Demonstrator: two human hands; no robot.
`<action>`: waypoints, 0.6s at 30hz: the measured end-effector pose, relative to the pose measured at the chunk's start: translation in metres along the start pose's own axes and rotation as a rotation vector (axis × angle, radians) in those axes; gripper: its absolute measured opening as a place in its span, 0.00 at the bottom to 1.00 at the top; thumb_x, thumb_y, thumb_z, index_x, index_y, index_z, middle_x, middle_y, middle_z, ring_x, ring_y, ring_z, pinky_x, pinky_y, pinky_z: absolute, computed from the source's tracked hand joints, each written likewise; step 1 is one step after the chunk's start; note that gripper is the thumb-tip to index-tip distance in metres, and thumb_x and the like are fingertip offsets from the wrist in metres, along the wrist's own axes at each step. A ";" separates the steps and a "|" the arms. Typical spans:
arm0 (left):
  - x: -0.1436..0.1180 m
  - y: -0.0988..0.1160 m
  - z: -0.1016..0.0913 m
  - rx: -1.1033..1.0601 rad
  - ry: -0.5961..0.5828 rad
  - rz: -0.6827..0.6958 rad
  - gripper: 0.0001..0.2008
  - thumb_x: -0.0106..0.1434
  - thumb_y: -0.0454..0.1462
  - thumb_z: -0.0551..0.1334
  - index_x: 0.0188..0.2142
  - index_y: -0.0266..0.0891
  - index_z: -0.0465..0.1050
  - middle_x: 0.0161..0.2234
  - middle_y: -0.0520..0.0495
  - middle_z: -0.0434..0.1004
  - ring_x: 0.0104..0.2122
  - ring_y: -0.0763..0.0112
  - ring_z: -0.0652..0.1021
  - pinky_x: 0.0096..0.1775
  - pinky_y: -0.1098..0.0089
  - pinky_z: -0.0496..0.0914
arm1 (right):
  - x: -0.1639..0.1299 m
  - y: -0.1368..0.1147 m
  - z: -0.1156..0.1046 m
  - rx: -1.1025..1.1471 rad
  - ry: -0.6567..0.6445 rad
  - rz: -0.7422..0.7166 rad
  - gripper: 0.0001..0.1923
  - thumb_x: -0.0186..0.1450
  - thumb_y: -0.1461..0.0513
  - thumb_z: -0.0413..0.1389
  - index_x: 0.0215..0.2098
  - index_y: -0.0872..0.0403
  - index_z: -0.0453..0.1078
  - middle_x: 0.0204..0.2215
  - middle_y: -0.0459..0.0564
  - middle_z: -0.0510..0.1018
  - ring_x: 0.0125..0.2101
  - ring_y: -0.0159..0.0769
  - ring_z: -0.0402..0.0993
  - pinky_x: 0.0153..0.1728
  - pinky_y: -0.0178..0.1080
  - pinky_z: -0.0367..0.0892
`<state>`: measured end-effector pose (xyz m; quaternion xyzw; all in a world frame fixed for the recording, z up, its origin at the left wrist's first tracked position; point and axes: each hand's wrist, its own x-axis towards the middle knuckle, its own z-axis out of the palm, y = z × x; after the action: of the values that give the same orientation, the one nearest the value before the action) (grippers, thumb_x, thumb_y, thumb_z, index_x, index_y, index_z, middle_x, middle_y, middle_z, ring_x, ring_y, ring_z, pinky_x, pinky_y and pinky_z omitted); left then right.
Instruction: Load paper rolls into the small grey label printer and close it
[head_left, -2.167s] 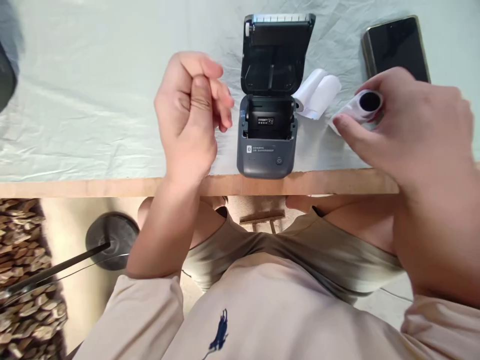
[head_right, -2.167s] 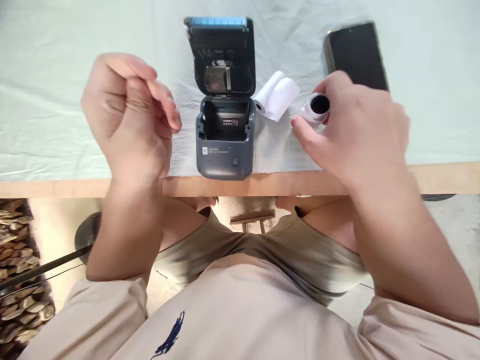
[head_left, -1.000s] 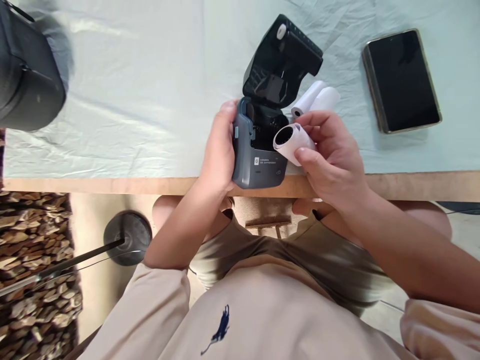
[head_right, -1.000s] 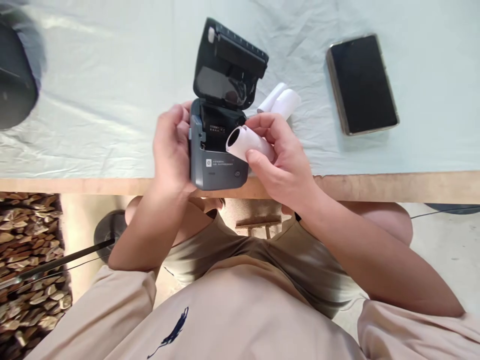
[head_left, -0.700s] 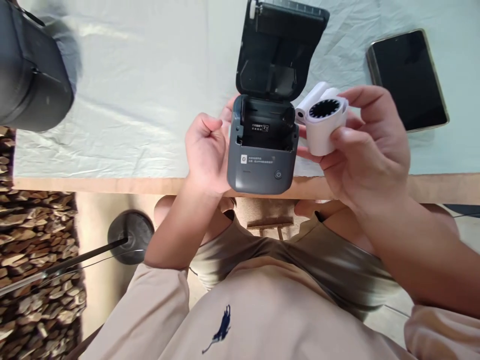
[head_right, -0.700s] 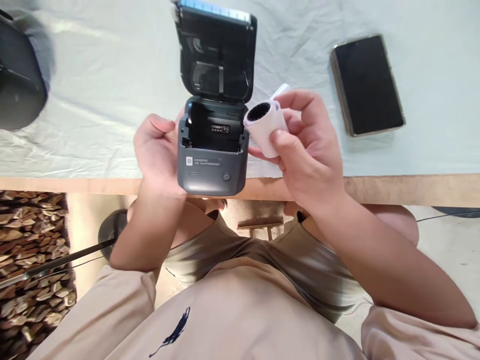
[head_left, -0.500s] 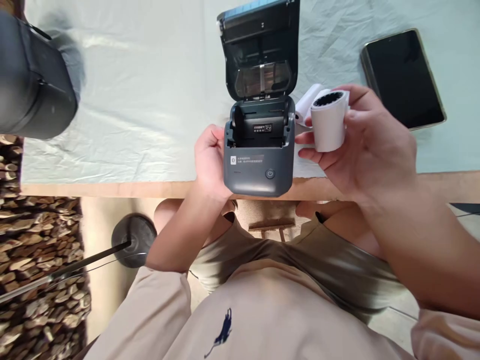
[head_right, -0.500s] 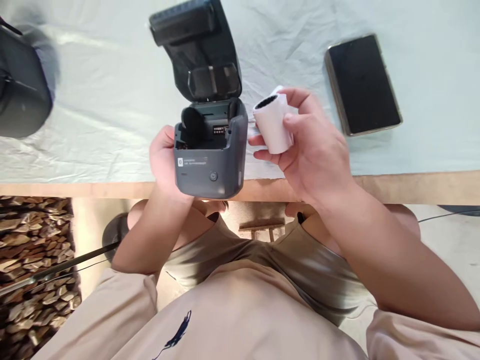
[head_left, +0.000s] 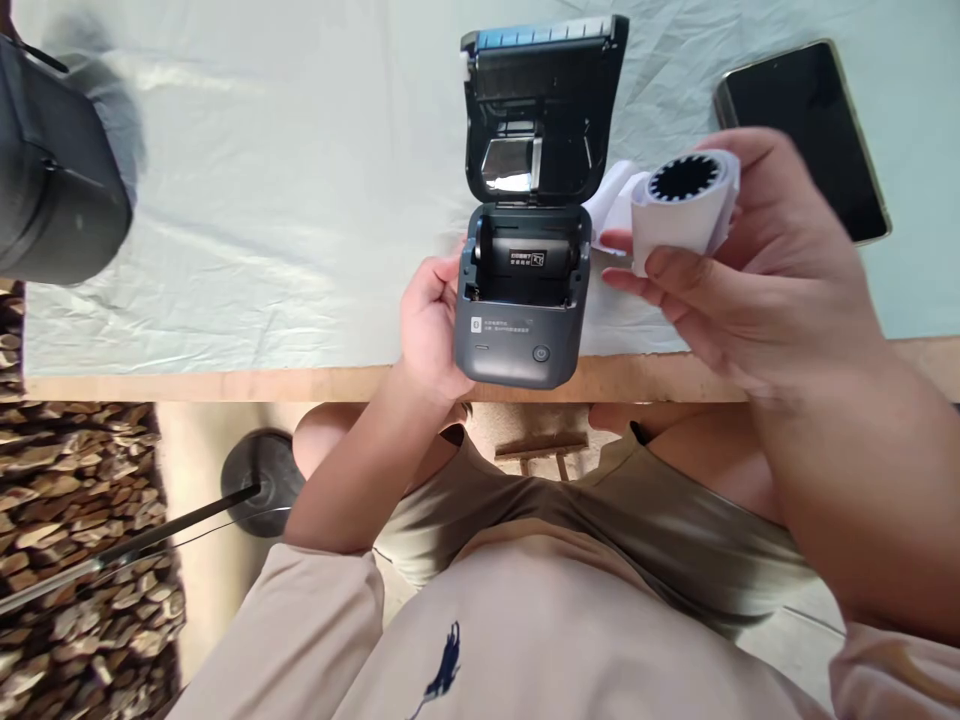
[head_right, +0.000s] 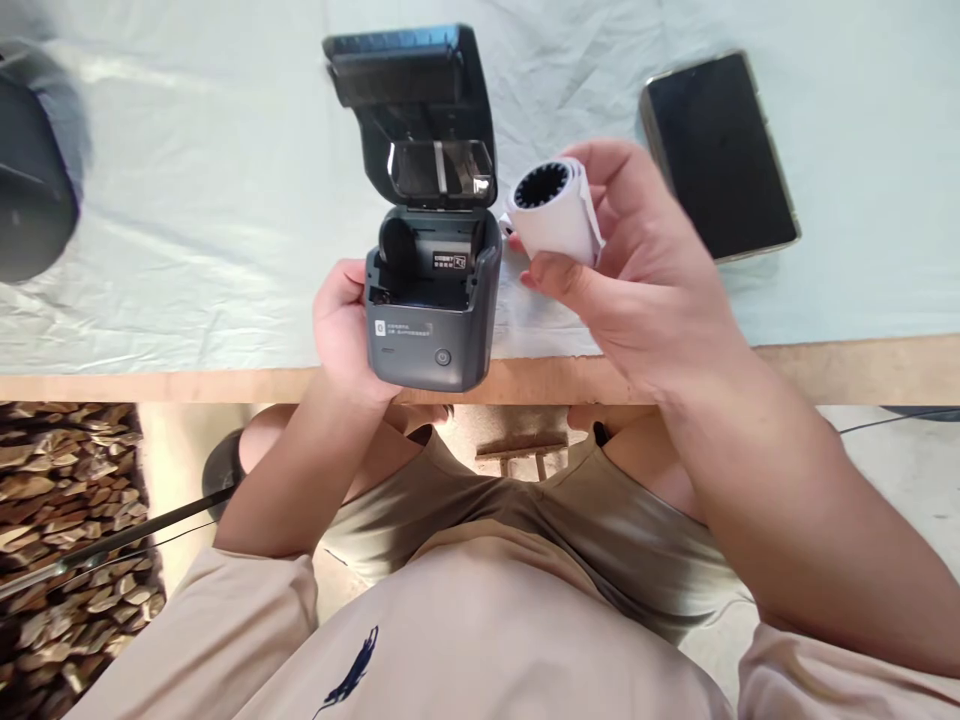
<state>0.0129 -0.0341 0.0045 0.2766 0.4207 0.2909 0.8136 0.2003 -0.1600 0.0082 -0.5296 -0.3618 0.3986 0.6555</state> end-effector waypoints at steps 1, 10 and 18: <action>-0.002 -0.001 0.000 0.009 -0.026 0.004 0.14 0.71 0.41 0.62 0.28 0.47 0.67 0.27 0.49 0.78 0.55 0.56 0.85 0.63 0.56 0.79 | 0.001 0.001 -0.005 -0.114 0.010 -0.135 0.26 0.60 0.54 0.80 0.48 0.42 0.73 0.42 0.37 0.80 0.42 0.28 0.83 0.39 0.36 0.78; -0.010 -0.001 0.006 0.042 -0.250 -0.004 0.20 0.70 0.59 0.59 0.47 0.52 0.78 0.55 0.44 0.88 0.77 0.44 0.71 0.73 0.47 0.73 | 0.018 -0.044 0.023 -1.053 -0.097 -0.379 0.11 0.70 0.56 0.67 0.38 0.45 0.69 0.47 0.45 0.80 0.52 0.49 0.78 0.56 0.60 0.78; -0.012 -0.003 0.007 -0.029 -0.194 0.040 0.17 0.76 0.52 0.57 0.44 0.44 0.75 0.50 0.43 0.87 0.75 0.47 0.74 0.70 0.51 0.78 | 0.037 -0.033 0.047 -1.244 -0.203 -0.208 0.19 0.62 0.58 0.71 0.38 0.46 0.63 0.39 0.49 0.77 0.42 0.50 0.72 0.39 0.52 0.67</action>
<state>0.0139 -0.0463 0.0123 0.2998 0.3301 0.2852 0.8484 0.1783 -0.1117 0.0507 -0.7328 -0.6356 0.0964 0.2232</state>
